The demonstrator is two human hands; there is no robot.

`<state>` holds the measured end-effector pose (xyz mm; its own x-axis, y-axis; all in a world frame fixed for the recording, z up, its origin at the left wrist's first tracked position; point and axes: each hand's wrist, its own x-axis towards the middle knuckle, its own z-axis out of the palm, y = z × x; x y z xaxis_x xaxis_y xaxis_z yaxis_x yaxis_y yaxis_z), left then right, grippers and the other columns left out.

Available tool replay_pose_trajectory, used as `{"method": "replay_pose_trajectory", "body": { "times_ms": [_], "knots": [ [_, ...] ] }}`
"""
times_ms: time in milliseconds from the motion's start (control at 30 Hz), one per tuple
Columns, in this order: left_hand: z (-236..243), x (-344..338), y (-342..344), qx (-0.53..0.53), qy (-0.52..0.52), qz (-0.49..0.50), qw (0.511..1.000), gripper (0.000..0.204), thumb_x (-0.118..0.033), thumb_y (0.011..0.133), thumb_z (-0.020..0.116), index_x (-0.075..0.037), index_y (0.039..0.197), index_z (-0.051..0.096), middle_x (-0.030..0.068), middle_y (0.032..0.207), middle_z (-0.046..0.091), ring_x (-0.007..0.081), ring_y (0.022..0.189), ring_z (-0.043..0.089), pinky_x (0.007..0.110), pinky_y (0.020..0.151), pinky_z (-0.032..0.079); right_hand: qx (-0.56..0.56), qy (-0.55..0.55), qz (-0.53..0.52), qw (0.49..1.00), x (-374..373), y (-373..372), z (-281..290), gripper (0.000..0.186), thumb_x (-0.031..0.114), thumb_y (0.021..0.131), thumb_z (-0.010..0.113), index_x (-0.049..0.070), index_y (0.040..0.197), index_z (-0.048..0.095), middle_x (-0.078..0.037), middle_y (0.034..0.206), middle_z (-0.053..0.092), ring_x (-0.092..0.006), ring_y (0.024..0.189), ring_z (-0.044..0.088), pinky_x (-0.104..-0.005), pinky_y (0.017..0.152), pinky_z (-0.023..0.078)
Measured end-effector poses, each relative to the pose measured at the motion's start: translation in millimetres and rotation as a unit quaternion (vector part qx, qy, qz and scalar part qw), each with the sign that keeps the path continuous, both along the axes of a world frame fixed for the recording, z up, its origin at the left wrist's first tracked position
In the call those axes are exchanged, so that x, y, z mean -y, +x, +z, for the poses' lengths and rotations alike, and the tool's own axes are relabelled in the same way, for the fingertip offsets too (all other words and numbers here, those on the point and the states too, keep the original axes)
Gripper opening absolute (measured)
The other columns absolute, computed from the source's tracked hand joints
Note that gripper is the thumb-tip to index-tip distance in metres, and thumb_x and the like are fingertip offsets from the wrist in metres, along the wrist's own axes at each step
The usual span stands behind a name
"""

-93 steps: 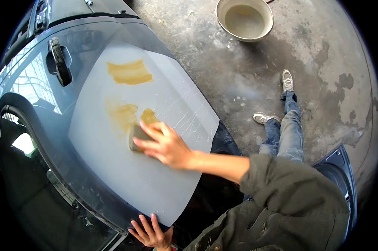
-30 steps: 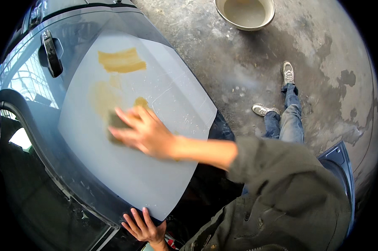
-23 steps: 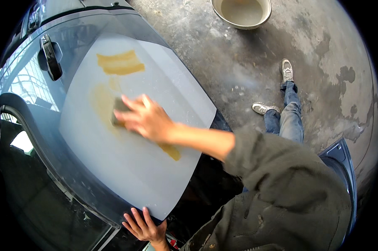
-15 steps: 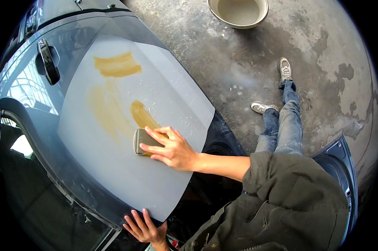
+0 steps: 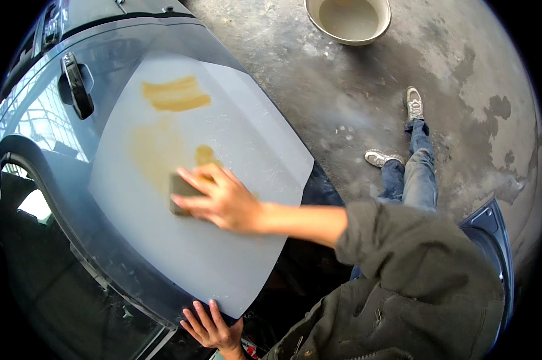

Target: The person sands the front left door of a car using a sanding block and a sponge. They dip the tools into a bucket of water and continue sanding the door surface.

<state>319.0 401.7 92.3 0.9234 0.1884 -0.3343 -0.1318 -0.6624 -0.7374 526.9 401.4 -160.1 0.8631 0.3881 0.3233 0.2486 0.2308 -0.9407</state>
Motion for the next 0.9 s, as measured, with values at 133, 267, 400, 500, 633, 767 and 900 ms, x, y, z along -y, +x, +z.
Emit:
{"method": "replay_pose_trajectory", "body": {
  "times_ms": [133, 267, 400, 500, 633, 767, 900],
  "knots": [
    [1.1, 0.0, -9.4, -0.005, 0.006, -0.002, 1.0, 0.07, -0.07, 0.085, 0.057, -0.01, 0.119, 0.068, 0.0164, 0.135, 0.06, 0.045, 0.132, 0.048, 0.06, 0.113, 0.031, -0.032, -0.001, -0.033, 0.999, -71.5, 111.8, 13.7, 0.043, 0.026, 0.085, 0.072, 0.022, 0.127, 0.066, -0.018, 0.143, 0.052, -0.0368, 0.109, 0.053, -0.0438, 0.092, 0.048],
    [0.3, -5.4, -8.2, -0.006, 0.0, 0.0, 1.0, 0.07, -0.07, 0.087, 0.052, -0.011, 0.12, 0.069, 0.0159, 0.135, 0.06, 0.045, 0.131, 0.049, 0.06, 0.113, 0.031, 0.023, -0.013, -0.046, 0.999, -22.3, 38.7, 29.3, 0.045, 0.025, 0.08, 0.076, 0.026, 0.124, 0.069, -0.016, 0.142, 0.054, -0.0322, 0.112, 0.053, -0.0444, 0.093, 0.048],
    [1.8, 3.2, -9.1, -0.007, 0.019, 0.002, 1.0, 0.071, -0.072, 0.085, 0.054, -0.011, 0.118, 0.069, 0.0154, 0.135, 0.06, 0.0448, 0.131, 0.049, 0.06, 0.113, 0.031, 0.031, 0.025, 0.038, 0.999, 6.0, -7.4, 22.4, 0.039, 0.023, 0.084, 0.072, 0.026, 0.122, 0.068, -0.016, 0.145, 0.05, -0.0359, 0.122, 0.051, -0.0459, 0.1, 0.044],
    [1.1, -2.1, -4.0, -0.013, 0.012, -0.013, 1.0, 0.071, -0.073, 0.084, 0.056, -0.012, 0.119, 0.069, 0.015, 0.136, 0.06, 0.0447, 0.132, 0.048, 0.06, 0.114, 0.03, -0.007, 0.004, -0.031, 0.999, -52.3, 78.8, 10.4, 0.041, 0.024, 0.081, 0.075, 0.021, 0.122, 0.07, -0.021, 0.146, 0.049, -0.0348, 0.113, 0.055, -0.0456, 0.101, 0.042],
    [-1.5, -5.3, 1.2, -0.006, 0.013, -0.03, 0.999, 0.072, -0.073, 0.083, 0.056, -0.012, 0.119, 0.069, 0.0152, 0.135, 0.06, 0.0444, 0.131, 0.049, 0.06, 0.113, 0.031, -0.081, -0.032, -0.022, 0.996, -74.2, 136.8, -3.3, 0.047, 0.028, 0.089, 0.068, 0.019, 0.134, 0.061, -0.023, 0.144, 0.048, -0.037, 0.11, 0.055, -0.0443, 0.1, 0.043],
    [-1.4, 1.6, -2.5, 0.013, 0.002, -0.012, 1.0, 0.072, -0.07, 0.082, 0.061, -0.009, 0.12, 0.068, 0.0168, 0.135, 0.06, 0.0451, 0.13, 0.05, 0.062, 0.111, 0.034, -0.05, -0.034, 0.028, 0.998, 18.7, -32.8, -8.5, 0.05, 0.021, 0.081, 0.076, 0.022, 0.13, 0.065, -0.017, 0.15, 0.044, -0.0365, 0.116, 0.052, -0.0429, 0.097, 0.048],
    [-0.1, 4.1, 3.5, 0.009, -0.003, -0.011, 1.0, 0.068, -0.065, 0.082, 0.066, -0.008, 0.119, 0.068, 0.0179, 0.135, 0.059, 0.045, 0.131, 0.049, 0.06, 0.112, 0.034, -0.104, -0.068, 0.034, 0.992, 42.7, -77.0, -23.9, 0.049, 0.024, 0.082, 0.075, 0.021, 0.13, 0.066, -0.016, 0.149, 0.046, -0.0339, 0.112, 0.053, -0.0428, 0.096, 0.048]
  ]
}}
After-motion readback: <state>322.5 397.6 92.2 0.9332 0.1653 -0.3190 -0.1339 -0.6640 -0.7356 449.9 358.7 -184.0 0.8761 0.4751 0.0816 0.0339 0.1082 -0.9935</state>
